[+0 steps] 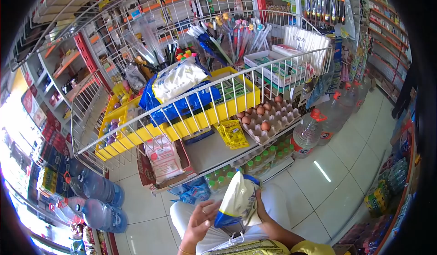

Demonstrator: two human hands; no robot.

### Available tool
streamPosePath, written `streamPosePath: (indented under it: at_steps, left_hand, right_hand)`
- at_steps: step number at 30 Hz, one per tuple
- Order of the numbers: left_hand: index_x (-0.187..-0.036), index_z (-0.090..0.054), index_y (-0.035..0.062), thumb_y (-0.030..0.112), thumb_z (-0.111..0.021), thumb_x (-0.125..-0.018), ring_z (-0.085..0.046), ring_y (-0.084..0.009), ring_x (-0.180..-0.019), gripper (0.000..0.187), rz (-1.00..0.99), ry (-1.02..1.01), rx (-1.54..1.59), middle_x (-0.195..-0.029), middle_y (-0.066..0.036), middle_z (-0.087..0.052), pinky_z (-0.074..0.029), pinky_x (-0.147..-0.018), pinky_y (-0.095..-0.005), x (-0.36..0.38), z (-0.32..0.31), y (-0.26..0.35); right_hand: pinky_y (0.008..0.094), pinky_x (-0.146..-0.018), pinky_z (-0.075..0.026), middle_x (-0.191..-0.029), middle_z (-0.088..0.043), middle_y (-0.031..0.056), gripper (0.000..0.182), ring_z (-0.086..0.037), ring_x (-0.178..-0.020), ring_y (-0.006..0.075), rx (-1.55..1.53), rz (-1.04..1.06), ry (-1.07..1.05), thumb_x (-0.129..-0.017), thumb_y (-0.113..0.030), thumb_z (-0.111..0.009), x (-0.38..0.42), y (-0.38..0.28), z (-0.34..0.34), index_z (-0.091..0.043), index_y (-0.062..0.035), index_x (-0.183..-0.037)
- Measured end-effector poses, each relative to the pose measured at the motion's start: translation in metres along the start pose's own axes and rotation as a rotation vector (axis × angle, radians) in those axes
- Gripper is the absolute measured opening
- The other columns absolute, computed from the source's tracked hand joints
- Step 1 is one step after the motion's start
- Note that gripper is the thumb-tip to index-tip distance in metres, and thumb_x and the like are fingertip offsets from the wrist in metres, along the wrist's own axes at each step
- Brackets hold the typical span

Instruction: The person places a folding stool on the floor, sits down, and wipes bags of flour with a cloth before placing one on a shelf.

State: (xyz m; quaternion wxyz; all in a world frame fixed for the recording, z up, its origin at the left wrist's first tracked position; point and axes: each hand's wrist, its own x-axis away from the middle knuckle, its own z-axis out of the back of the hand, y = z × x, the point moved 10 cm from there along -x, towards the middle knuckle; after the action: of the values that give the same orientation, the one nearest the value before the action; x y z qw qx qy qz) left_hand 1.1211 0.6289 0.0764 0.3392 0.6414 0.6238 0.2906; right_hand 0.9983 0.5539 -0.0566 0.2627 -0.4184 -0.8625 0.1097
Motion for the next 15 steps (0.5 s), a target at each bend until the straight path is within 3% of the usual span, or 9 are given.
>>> streamPosePath:
  at_steps: [1,5,7,8,10,12,15]
  left_hand:
    - [-0.141,-0.018,-0.0006,0.022,-0.073,-0.077,-0.041,-0.0284,-0.125,0.087,0.153,-0.039,0.121,-0.139,-0.023,-0.035,-0.035,-0.100,-0.0360,0.003,0.003,-0.014]
    - [-0.143,-0.011,-0.0020,0.025,-0.078,-0.072,-0.040,-0.0230,-0.124,0.102,0.190,-0.047,-0.210,-0.136,-0.017,-0.039,-0.031,-0.102,-0.0343,0.002,0.006,-0.025]
    - [-0.143,-0.013,-0.0016,0.019,-0.078,-0.071,-0.042,-0.0245,-0.123,0.099,0.147,0.020,-0.127,-0.137,-0.016,-0.039,-0.031,-0.103,-0.0345,-0.004,0.022,-0.024]
    - [-0.143,-0.013,-0.0008,0.017,-0.078,-0.071,-0.043,-0.0249,-0.122,0.098,0.117,0.048,-0.063,-0.137,-0.015,-0.040,-0.031,-0.104,-0.0341,-0.008,0.033,-0.026]
    - [-0.142,-0.019,0.0015,0.011,-0.080,-0.067,-0.047,-0.0258,-0.119,0.097,0.109,0.093,-0.020,-0.133,-0.013,-0.044,-0.036,-0.101,-0.0358,-0.006,0.054,-0.038]
    - [-0.138,-0.026,0.0030,0.008,-0.083,-0.061,-0.048,-0.0264,-0.117,0.096,0.083,0.272,0.080,-0.128,-0.011,-0.048,-0.041,-0.098,-0.0389,0.002,0.069,-0.043]
    - [-0.132,-0.032,0.0031,-0.002,-0.080,-0.059,-0.053,-0.0274,-0.111,0.087,0.034,0.281,0.137,-0.121,-0.012,-0.052,-0.047,-0.093,-0.0419,0.004,0.061,-0.037]
  right_hand:
    - [0.0327,-0.078,-0.051,-0.101,-0.062,0.0100,0.069,-0.062,-0.087,0.0192,0.050,0.026,0.015,-0.086,-0.060,-0.046,-0.006,-0.002,0.014,-0.047,-0.0014,-0.122]
    - [0.0317,-0.081,-0.049,-0.108,-0.060,0.0083,0.054,-0.060,-0.092,0.0178,0.296,0.148,0.106,-0.090,-0.043,-0.054,-0.005,-0.018,0.028,-0.045,-0.0027,-0.124]
    - [0.0299,-0.083,-0.047,-0.110,-0.058,0.0071,0.046,-0.057,-0.097,0.0167,0.411,0.248,0.086,-0.090,-0.030,-0.058,-0.001,-0.034,0.010,-0.044,-0.0021,-0.125]
    - [0.0299,-0.083,-0.047,-0.110,-0.058,0.0071,0.046,-0.057,-0.097,0.0167,0.412,0.242,0.093,-0.090,-0.030,-0.058,-0.001,-0.039,0.003,-0.044,-0.0021,-0.125]
    - [0.0291,-0.085,-0.045,-0.111,-0.056,0.0074,0.051,-0.054,-0.099,0.0151,0.523,0.269,-0.162,-0.089,-0.028,-0.060,-0.001,-0.047,-0.038,-0.041,-0.0016,-0.127]
    - [0.0288,-0.085,-0.044,-0.111,-0.054,0.0078,0.053,-0.053,-0.099,0.0148,0.656,0.287,-0.165,-0.088,-0.026,-0.061,0.003,-0.060,-0.062,-0.038,-0.0013,-0.129]
    - [0.0278,-0.088,-0.041,-0.111,-0.052,0.0084,0.056,-0.049,-0.100,0.0146,0.845,0.388,-0.219,-0.087,-0.023,-0.063,-0.002,-0.076,-0.090,-0.034,-0.0006,-0.128]
